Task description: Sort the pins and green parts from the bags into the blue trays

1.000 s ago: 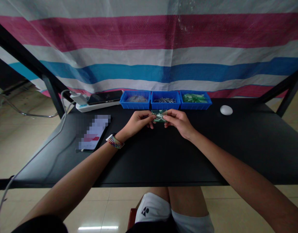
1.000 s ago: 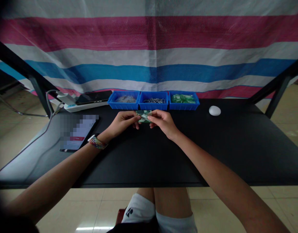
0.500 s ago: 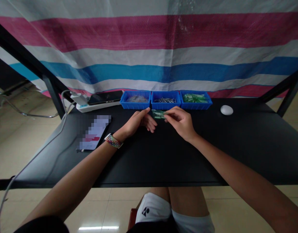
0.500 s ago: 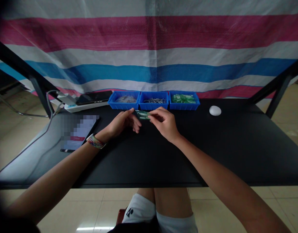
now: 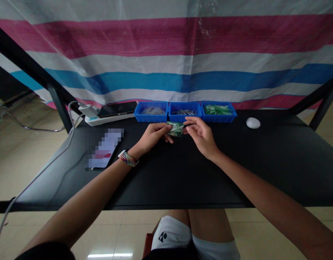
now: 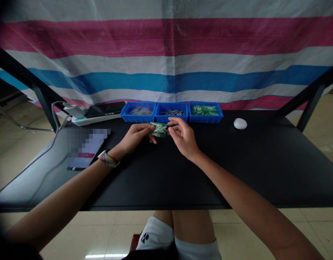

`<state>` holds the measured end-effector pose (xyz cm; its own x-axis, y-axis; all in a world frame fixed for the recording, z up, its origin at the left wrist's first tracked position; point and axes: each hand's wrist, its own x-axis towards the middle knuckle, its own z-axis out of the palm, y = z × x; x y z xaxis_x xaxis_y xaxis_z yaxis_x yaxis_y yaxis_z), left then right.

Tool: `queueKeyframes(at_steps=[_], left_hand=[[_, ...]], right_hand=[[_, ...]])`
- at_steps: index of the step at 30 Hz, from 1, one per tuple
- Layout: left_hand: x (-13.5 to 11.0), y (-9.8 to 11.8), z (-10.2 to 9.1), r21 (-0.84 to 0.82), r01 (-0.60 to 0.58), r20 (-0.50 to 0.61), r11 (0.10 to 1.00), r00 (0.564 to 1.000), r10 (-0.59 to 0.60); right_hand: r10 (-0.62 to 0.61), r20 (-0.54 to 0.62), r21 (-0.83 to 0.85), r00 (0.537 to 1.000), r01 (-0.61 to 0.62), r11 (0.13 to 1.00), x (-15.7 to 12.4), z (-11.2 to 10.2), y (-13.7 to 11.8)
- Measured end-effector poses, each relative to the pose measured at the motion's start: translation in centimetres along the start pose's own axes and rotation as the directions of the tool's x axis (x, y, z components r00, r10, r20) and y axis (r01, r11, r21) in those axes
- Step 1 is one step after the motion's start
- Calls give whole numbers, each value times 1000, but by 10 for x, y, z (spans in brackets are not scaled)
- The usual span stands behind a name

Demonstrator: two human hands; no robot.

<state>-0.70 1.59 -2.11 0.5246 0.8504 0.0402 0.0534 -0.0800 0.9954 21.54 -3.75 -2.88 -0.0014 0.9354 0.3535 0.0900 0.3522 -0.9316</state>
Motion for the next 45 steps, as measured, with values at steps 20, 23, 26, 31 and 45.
queueKeyframes(at_steps=[20, 23, 26, 31, 45], left_hand=[[-2, 4, 3, -64, 9, 46, 998, 999, -6], [-1, 3, 3, -79, 37, -11, 996, 999, -38], [-2, 3, 3, -67, 65, -12, 996, 998, -66], [-4, 7, 4, -30, 46, 36, 998, 998, -45], [-2, 0, 7, -23, -63, 19, 998, 998, 64]], right_hand=[[-142, 85, -124, 986, 152, 981, -3, 0, 4], [-308, 99, -293, 946, 324, 900, -5, -3, -3], [-419, 137, -394, 898, 437, 808, -6, -6, -7], [-486, 193, -405, 852, 521, 752, -4, -9, -3], [225, 159, 257, 961, -261, 931, 2, -1, 7]])
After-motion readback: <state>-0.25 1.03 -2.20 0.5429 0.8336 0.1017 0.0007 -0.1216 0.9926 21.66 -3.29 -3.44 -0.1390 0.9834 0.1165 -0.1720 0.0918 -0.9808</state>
